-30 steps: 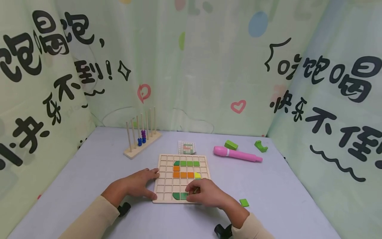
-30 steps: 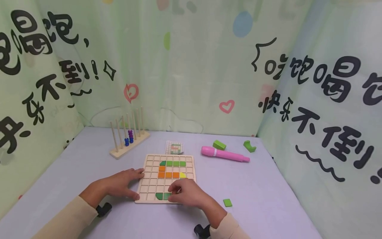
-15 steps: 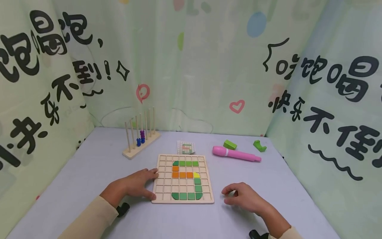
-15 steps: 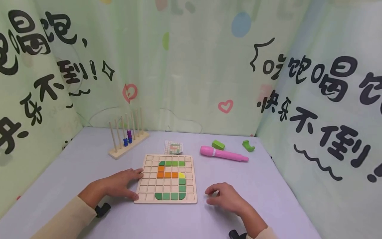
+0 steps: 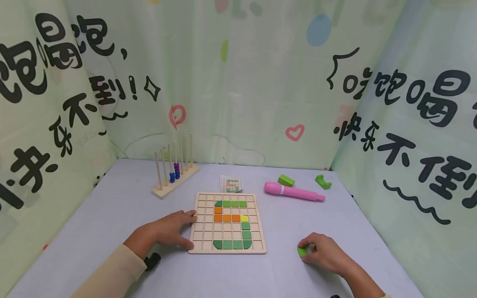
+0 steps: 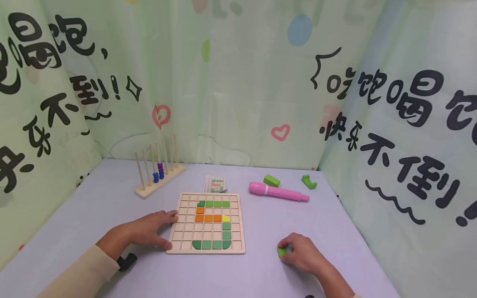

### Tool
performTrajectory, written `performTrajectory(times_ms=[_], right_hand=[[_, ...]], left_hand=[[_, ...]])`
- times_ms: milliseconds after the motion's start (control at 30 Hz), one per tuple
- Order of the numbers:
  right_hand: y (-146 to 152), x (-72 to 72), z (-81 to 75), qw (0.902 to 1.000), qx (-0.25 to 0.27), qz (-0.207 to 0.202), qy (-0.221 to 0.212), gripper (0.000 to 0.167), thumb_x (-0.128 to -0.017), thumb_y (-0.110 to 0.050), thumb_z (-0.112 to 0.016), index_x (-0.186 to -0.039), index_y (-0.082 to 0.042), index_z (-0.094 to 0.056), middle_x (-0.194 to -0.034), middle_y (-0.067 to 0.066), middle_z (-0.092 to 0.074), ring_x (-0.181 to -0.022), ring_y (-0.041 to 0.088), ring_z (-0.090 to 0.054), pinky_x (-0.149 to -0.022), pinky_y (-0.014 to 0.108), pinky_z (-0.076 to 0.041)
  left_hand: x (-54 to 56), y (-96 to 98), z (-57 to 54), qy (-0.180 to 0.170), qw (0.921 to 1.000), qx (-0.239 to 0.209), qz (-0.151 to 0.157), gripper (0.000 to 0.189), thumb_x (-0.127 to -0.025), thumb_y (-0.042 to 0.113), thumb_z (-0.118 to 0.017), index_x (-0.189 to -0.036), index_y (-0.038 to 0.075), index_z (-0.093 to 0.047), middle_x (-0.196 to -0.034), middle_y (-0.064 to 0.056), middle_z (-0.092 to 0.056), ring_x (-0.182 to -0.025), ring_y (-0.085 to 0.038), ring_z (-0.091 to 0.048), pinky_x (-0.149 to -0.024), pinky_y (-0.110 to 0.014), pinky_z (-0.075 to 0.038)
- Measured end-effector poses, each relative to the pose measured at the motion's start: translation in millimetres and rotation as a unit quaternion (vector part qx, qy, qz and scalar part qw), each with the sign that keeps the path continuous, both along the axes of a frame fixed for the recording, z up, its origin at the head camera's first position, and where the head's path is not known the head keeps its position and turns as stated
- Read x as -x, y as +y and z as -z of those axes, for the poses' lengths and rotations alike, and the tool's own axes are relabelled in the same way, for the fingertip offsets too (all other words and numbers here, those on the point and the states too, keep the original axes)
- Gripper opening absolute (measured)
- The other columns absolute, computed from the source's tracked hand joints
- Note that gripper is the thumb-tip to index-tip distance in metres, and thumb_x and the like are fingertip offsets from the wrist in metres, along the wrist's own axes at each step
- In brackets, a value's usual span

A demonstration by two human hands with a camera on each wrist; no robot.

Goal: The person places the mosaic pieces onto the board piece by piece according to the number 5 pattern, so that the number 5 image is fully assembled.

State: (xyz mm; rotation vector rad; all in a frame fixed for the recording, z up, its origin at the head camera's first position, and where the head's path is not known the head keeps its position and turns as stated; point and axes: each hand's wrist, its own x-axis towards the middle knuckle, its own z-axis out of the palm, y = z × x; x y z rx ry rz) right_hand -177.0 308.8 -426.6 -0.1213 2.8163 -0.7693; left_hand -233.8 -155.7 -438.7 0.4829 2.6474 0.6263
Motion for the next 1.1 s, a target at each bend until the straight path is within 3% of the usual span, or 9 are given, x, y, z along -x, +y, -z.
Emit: performTrajectory(times_ms=[133,333,700,1100], right_hand=[[-1,0.0,0.9,0.9998,-0.017,0.008,0.000,0.024,-0.080,-0.006,-0.086,-0.098,-0.014,-0.072,-0.098,-0.003,-0.065,-0.087,0.016,-0.054,-0.075,0.031,-0.048],[-2,1.5,-1.0,0.9995,0.017,-0.019,0.017,0.021,-0.084,-0.007,-0.082,-0.091,-0.011,-0.063,-0.079,0.000,-0.054,-0.077,0.015,-0.050,-0.063,0.025,-0.040],[-44,14.8,5.2,0.9965,0.068,0.017,0.045,0.016,-0.089,-0.005,-0.076,-0.096,-0.009,-0.062,-0.084,0.001,-0.056,-0.081,0.016,-0.051,-0.067,0.026,-0.042],[-101,29.0,5.8,0.9901,0.138,-0.014,0.022,0.016,-0.091,-0.005,-0.075,-0.100,-0.006,-0.063,-0.087,0.004,-0.058,-0.083,0.017,-0.052,-0.066,0.026,-0.045]], left_hand=[[-0.1,-0.4,0.1,0.001,1.0000,-0.001,-0.001,0.092,-0.076,0.043,-0.092,-0.153,0.013,-0.052,-0.169,-0.003,-0.036,-0.156,-0.039,-0.028,-0.122,-0.060,-0.031],[0.1,-1.3,0.0,-0.001,1.0000,-0.004,-0.001,0.092,-0.076,0.042,-0.092,-0.153,0.012,-0.052,-0.169,-0.004,-0.036,-0.156,-0.039,-0.028,-0.122,-0.060,-0.031],[-0.2,-0.1,-0.6,-0.007,0.9999,-0.009,0.004,0.090,-0.077,0.042,-0.092,-0.153,0.012,-0.053,-0.169,-0.004,-0.035,-0.156,-0.039,-0.027,-0.124,-0.058,-0.029],[1.1,-0.9,0.2,-0.005,1.0000,-0.005,-0.001,0.090,-0.076,0.042,-0.092,-0.153,0.013,-0.053,-0.169,-0.003,-0.036,-0.156,-0.039,-0.027,-0.123,-0.059,-0.030]])
